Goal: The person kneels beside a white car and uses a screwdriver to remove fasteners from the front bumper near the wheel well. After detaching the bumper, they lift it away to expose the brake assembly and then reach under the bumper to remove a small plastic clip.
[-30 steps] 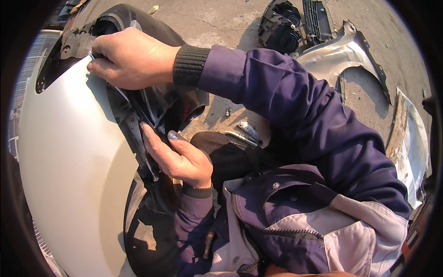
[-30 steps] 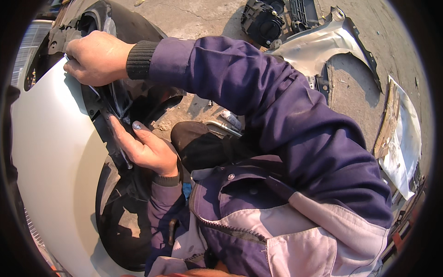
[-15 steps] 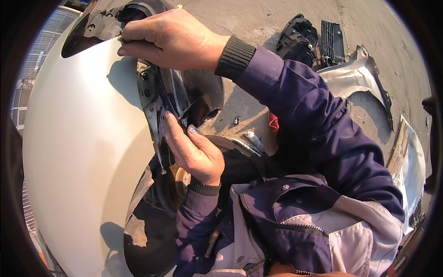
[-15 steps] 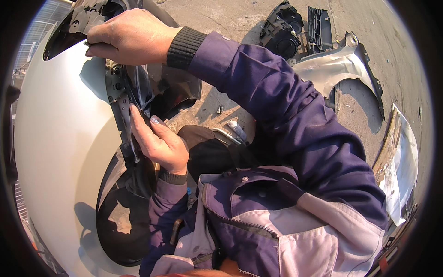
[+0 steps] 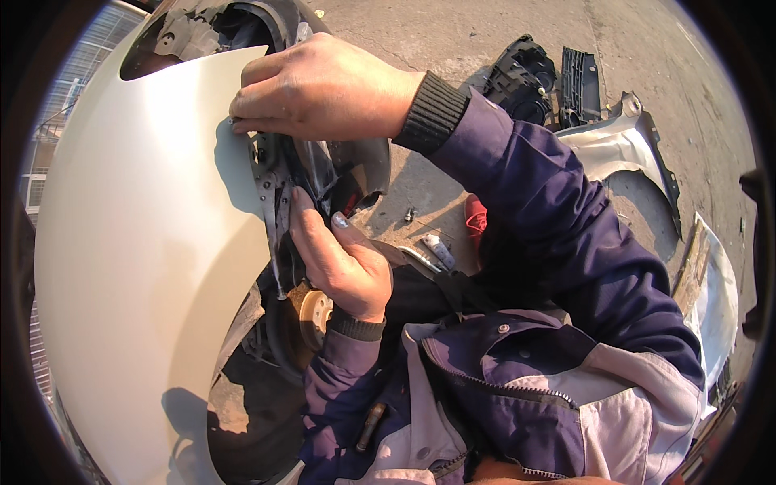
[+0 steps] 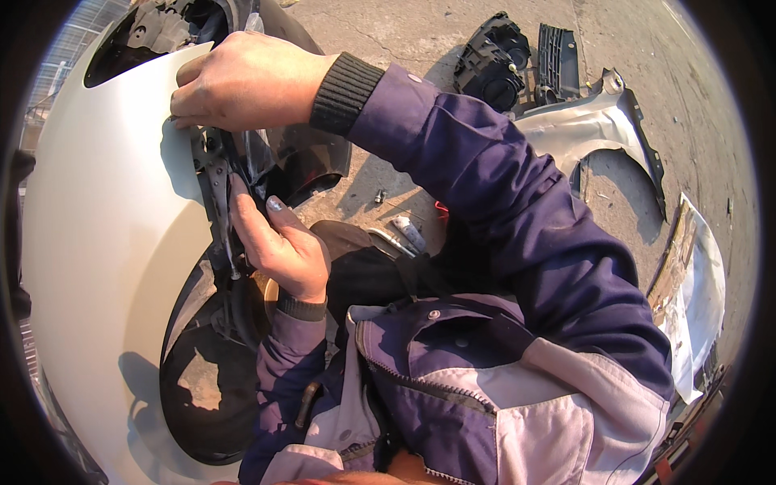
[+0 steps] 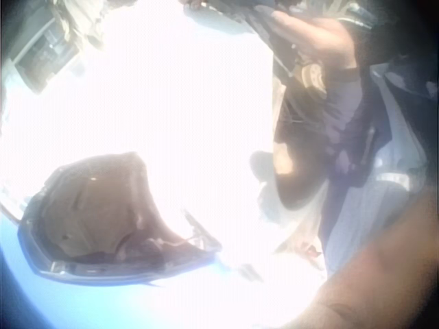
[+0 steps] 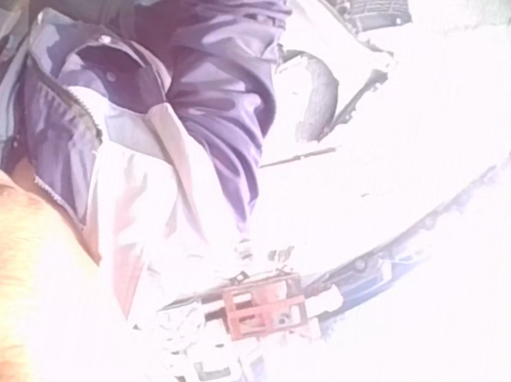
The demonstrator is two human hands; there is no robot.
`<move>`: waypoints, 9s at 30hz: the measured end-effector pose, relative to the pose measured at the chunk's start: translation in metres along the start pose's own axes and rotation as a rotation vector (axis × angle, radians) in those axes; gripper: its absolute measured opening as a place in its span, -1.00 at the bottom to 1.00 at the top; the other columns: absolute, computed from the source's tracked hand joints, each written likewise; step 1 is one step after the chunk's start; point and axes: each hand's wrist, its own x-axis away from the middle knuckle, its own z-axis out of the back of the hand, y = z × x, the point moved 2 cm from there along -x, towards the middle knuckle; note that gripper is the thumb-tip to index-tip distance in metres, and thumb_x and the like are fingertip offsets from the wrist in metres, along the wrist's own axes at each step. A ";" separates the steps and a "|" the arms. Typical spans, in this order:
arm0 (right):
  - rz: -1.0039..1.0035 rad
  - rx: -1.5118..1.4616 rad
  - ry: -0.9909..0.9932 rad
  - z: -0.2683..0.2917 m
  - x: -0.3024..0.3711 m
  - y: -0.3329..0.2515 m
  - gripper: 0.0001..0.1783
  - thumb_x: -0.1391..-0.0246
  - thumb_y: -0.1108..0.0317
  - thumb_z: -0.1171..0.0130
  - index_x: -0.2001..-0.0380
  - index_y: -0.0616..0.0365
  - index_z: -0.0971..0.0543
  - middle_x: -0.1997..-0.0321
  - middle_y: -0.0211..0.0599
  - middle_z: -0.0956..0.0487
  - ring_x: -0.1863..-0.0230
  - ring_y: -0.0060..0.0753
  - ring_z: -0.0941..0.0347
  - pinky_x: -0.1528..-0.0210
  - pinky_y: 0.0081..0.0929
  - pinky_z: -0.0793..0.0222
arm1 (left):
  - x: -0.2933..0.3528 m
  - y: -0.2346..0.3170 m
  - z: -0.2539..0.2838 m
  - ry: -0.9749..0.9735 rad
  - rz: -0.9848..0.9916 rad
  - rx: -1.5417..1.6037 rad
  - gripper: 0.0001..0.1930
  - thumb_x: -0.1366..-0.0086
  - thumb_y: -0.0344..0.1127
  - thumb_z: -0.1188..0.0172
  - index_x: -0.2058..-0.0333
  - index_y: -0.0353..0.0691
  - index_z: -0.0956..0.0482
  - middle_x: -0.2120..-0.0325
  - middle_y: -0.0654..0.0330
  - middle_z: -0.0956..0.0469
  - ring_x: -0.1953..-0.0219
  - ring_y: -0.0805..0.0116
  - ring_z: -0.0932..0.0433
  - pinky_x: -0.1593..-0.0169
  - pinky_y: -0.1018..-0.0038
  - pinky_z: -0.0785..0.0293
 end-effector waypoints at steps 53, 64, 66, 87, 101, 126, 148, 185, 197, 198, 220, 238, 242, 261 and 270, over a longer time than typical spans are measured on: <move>0.128 -0.142 0.243 -0.011 0.030 -0.038 -0.75 -0.22 0.29 -0.57 0.09 0.10 -0.76 0.37 -0.38 -0.61 0.42 -0.29 -0.67 0.37 -0.35 -0.65 | 0.001 0.002 0.000 0.041 0.135 0.217 -0.52 -0.59 -0.45 -0.02 -0.35 -0.65 -0.49 -0.25 -0.37 -0.59 -0.27 -0.18 -0.64 -0.32 0.14 -0.56; 0.262 -0.035 0.107 -0.014 0.049 -0.060 -0.55 -0.06 0.27 -0.40 -0.03 0.21 -0.70 0.11 -0.27 -0.61 0.09 -0.26 -0.71 0.21 -0.37 -0.79 | 0.000 -0.053 -0.009 0.285 1.034 1.254 -0.55 -0.59 -0.26 -0.07 -0.28 -0.46 -0.56 -0.25 0.08 -0.59 -0.27 0.29 -0.61 -0.32 0.36 -0.54; 0.266 -0.017 0.118 -0.014 0.050 -0.064 -0.59 -0.02 0.28 -0.39 0.04 0.19 -0.71 0.16 -0.31 -0.57 0.12 -0.28 -0.68 0.23 -0.35 -0.77 | -0.006 -0.064 -0.009 0.005 0.679 0.802 -0.51 -0.49 -0.14 -0.33 -0.25 -0.32 -0.59 -0.18 0.01 -0.65 -0.24 0.23 -0.66 -0.27 0.33 -0.53; 0.244 -0.109 0.021 -0.012 0.053 -0.070 -0.66 -0.04 0.35 -0.36 0.10 0.24 -0.72 0.04 -0.22 -0.66 -0.09 -0.19 -0.71 -0.11 -0.32 -0.81 | 0.000 -0.065 -0.044 -0.112 -0.178 -1.113 -0.49 -0.69 -0.19 -0.07 -0.45 -0.34 -0.37 -0.36 0.03 -0.50 -0.37 0.26 -0.53 -0.45 0.33 -0.53; 0.206 -0.111 0.054 -0.018 0.053 -0.074 -0.67 -0.09 0.27 -0.42 0.13 0.23 -0.74 0.04 -0.21 -0.69 -0.13 -0.14 -0.71 -0.25 -0.21 -0.77 | -0.018 -0.059 -0.064 0.311 0.010 -1.230 -0.57 -0.59 -0.25 -0.24 -0.31 -0.33 -0.52 -0.15 0.07 -0.64 -0.18 0.22 -0.68 -0.23 0.34 -0.69; 0.137 -0.132 -0.019 -0.019 0.051 -0.092 -0.67 -0.10 0.22 -0.44 0.21 0.27 -0.72 0.14 -0.17 -0.68 -0.03 -0.15 -0.73 -0.43 0.04 -0.61 | 0.002 -0.068 -0.030 0.102 -0.024 -0.590 -0.56 -0.61 -0.24 -0.22 -0.33 -0.32 -0.50 -0.18 0.08 -0.62 -0.21 0.24 -0.64 -0.24 0.34 -0.67; 0.012 -0.103 -0.163 -0.022 0.053 -0.111 -0.66 -0.10 0.27 -0.32 0.13 0.27 -0.77 -0.03 -0.10 -0.80 -0.20 -0.09 -0.70 -0.61 0.32 -0.28 | 0.005 -0.063 -0.021 0.088 0.018 -0.413 -0.56 -0.62 -0.24 -0.21 -0.34 -0.31 -0.49 -0.20 0.09 -0.60 -0.24 0.25 -0.62 -0.26 0.35 -0.65; 0.114 0.079 -0.123 -0.023 0.052 -0.124 -0.68 0.00 0.22 -0.29 0.28 0.26 -0.72 0.26 -0.21 -0.51 0.07 -0.11 -0.66 -0.53 0.48 -0.39 | 0.011 -0.065 -0.017 0.078 0.027 -0.394 -0.55 -0.64 -0.23 -0.18 -0.36 -0.29 -0.46 -0.23 0.10 -0.57 -0.28 0.27 -0.57 -0.28 0.35 -0.61; 0.265 0.086 0.018 -0.025 0.056 -0.110 -0.70 -0.04 0.23 -0.34 0.28 0.27 -0.70 0.26 -0.25 -0.48 0.16 -0.18 -0.67 -0.35 0.34 -0.63 | 0.010 -0.067 -0.017 0.075 0.016 -0.404 -0.55 -0.65 -0.23 -0.17 -0.37 -0.29 -0.45 -0.24 0.11 -0.56 -0.30 0.28 -0.55 -0.29 0.35 -0.60; 0.269 0.087 0.023 -0.026 0.056 -0.109 -0.71 -0.04 0.24 -0.34 0.29 0.27 -0.70 0.26 -0.25 -0.48 0.17 -0.17 -0.67 -0.34 0.32 -0.65 | 0.010 -0.067 -0.017 0.072 0.013 -0.410 -0.55 -0.65 -0.23 -0.17 -0.37 -0.29 -0.45 -0.25 0.11 -0.56 -0.30 0.28 -0.55 -0.29 0.35 -0.60; 0.411 0.011 0.123 -0.025 0.036 -0.087 -0.80 -0.08 0.21 -0.31 0.36 0.01 -0.50 0.26 -0.39 -0.38 0.26 -0.35 -0.50 -0.02 -0.18 -0.80 | 0.005 -0.075 -0.017 0.074 -0.013 -0.469 -0.55 -0.66 -0.22 -0.15 -0.39 -0.28 -0.44 -0.27 0.12 -0.54 -0.33 0.30 -0.53 -0.30 0.35 -0.58; 0.210 0.083 0.164 -0.010 0.003 -0.042 -0.63 -0.20 0.08 -0.56 0.34 -0.03 -0.54 0.36 -0.46 -0.47 0.31 -0.40 -0.57 0.55 -0.39 -0.57 | -0.019 -0.084 -0.016 0.019 0.575 0.880 -0.19 -0.27 -0.16 -0.51 -0.44 -0.22 -0.39 -0.31 0.01 -0.52 -0.34 0.12 -0.56 -0.42 0.18 -0.48; -0.036 0.152 0.267 -0.002 -0.007 -0.012 -0.68 -0.31 0.14 -0.48 0.40 0.11 -0.65 0.55 -0.28 -0.57 0.51 -0.23 -0.62 0.34 -0.33 -0.66 | -0.031 -0.066 -0.022 -0.089 0.719 1.146 -0.41 -0.50 -0.31 -0.27 -0.44 -0.27 -0.38 -0.37 -0.04 -0.48 -0.35 0.14 -0.54 -0.46 0.15 -0.47; -0.658 -0.388 0.086 -0.006 0.004 0.044 -0.59 -0.45 0.13 -0.19 0.23 0.31 -0.76 0.28 0.24 -0.75 0.17 0.24 -0.74 0.01 0.05 -0.60 | -0.037 -0.063 -0.023 -0.002 0.951 1.992 -0.59 -0.49 -0.41 -0.33 -0.24 -0.43 -0.62 -0.18 -0.04 -0.72 -0.27 0.23 -0.66 -0.42 0.22 -0.52; -0.569 -0.308 0.127 -0.021 0.008 0.037 -0.61 -0.37 0.21 -0.21 0.30 0.39 -0.75 0.34 0.29 -0.73 0.24 0.28 -0.74 0.07 0.03 -0.62 | -0.024 -0.080 -0.030 -0.052 0.678 0.988 -0.31 -0.52 0.17 -0.29 -0.33 -0.31 -0.60 -0.20 0.02 -0.70 -0.32 0.07 -0.62 -0.41 0.00 -0.51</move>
